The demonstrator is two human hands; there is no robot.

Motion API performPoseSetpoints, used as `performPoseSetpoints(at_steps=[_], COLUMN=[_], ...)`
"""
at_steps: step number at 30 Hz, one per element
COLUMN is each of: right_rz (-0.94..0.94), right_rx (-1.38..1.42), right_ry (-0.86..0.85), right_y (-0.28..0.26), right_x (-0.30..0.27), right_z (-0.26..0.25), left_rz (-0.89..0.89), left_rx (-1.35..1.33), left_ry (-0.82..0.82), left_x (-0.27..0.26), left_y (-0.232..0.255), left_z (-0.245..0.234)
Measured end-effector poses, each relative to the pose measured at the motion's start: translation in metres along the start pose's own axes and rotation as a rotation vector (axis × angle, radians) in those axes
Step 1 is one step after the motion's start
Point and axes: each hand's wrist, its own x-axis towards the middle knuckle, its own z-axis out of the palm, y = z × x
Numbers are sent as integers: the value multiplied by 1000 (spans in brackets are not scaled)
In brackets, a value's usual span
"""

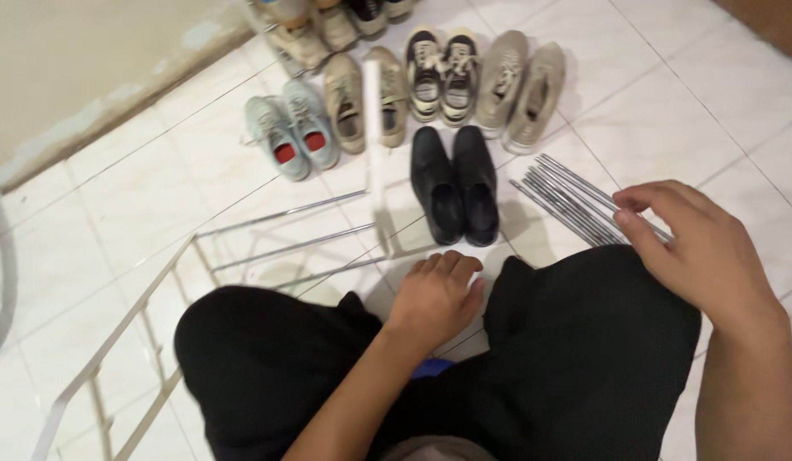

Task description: The person assembles a white plastic shoe rack by inserting metal rods into the frame slots. They sit on the floor, repeatedly pick up rods, insert them into the rack, and adjust the frame to secure the components.

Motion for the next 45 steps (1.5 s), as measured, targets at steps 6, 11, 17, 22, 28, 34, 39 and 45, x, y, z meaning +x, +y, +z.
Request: performPoseSetpoints(at_steps=[6, 11, 17, 22, 28, 34, 39, 45], right_rz=[-287, -429, -558, -696, -582, -676, -722, -741], right_rx=[46, 42, -131, -85, -141, -232, -317, -372], right_ry=[-35, -62, -284, -312, -511, -613, -730, -839], right_y=[-91, -150, -192, -217, -242, -232, -217, -204], right_x=[-31, -26, -18, -16, 7, 29, 33, 49], right_z=[9, 42, 96, 168, 293, 408, 465, 496], left_rz=[-130, -264, -371, -515, -773, -1073, -1179, -1188], left_rx=[95, 155, 255, 294, 212, 42, 183, 405], left_ry=[139, 282, 369, 281, 19, -461, -362, -409], left_x=[-67, -104, -113, -110, -115, -178, -224, -260], left_y=[-3, -15, -30, -60, -154, -242, -297, -352], left_z=[-71, -111, -120, -101, -62, -5, 41, 56])
